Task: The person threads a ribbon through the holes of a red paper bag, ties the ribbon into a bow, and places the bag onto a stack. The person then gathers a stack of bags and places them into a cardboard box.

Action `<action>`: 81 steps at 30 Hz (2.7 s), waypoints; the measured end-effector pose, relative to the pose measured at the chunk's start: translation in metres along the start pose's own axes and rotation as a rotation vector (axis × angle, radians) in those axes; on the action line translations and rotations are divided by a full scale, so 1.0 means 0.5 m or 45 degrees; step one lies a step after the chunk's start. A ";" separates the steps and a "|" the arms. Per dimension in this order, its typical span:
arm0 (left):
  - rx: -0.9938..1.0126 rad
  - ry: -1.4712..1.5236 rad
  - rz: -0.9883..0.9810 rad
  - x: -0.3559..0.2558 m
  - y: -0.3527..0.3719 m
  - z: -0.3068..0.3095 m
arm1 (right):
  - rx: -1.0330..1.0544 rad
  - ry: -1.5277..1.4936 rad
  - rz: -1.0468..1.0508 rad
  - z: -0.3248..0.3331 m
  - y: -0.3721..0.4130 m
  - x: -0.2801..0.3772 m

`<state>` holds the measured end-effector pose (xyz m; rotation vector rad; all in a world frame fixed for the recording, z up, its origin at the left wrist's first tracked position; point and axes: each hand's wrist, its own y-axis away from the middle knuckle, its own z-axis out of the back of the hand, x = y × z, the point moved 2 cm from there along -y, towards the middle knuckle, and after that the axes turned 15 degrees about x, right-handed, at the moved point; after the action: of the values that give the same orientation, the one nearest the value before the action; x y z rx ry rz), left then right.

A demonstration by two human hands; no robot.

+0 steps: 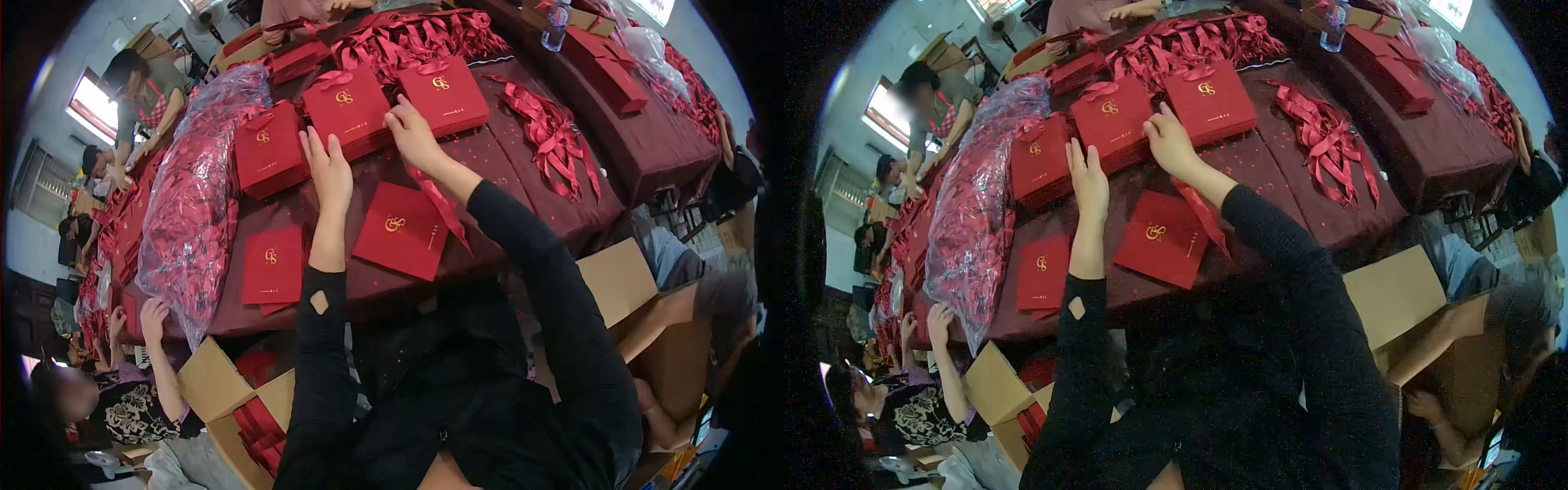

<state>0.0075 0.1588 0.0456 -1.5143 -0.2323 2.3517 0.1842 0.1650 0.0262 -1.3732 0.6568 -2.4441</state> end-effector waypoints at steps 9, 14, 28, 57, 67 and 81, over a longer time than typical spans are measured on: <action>-0.234 -0.562 0.234 0.122 -0.021 0.104 | 0.291 -0.983 -0.122 0.160 0.142 0.257; -0.071 -0.259 -0.204 -0.102 0.118 0.080 | 0.054 -1.260 -0.100 0.302 0.218 0.326; 0.320 -0.794 -0.050 -0.023 0.256 -0.040 | 0.254 -0.891 -0.573 0.051 0.276 0.139; 0.451 0.664 0.371 -0.052 0.327 0.003 | 0.179 0.103 0.168 -0.002 0.331 0.222; 0.401 0.492 0.237 -0.056 0.339 -0.007 | 0.261 0.048 -0.155 0.012 0.315 0.235; 0.355 0.278 0.163 -0.022 0.336 -0.018 | 0.386 0.384 -0.101 -0.013 0.293 0.222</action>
<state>-0.0119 -0.0020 -0.0010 -1.6667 0.2421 2.1762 0.1221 -0.0078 0.0313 -0.9438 0.2766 -2.7043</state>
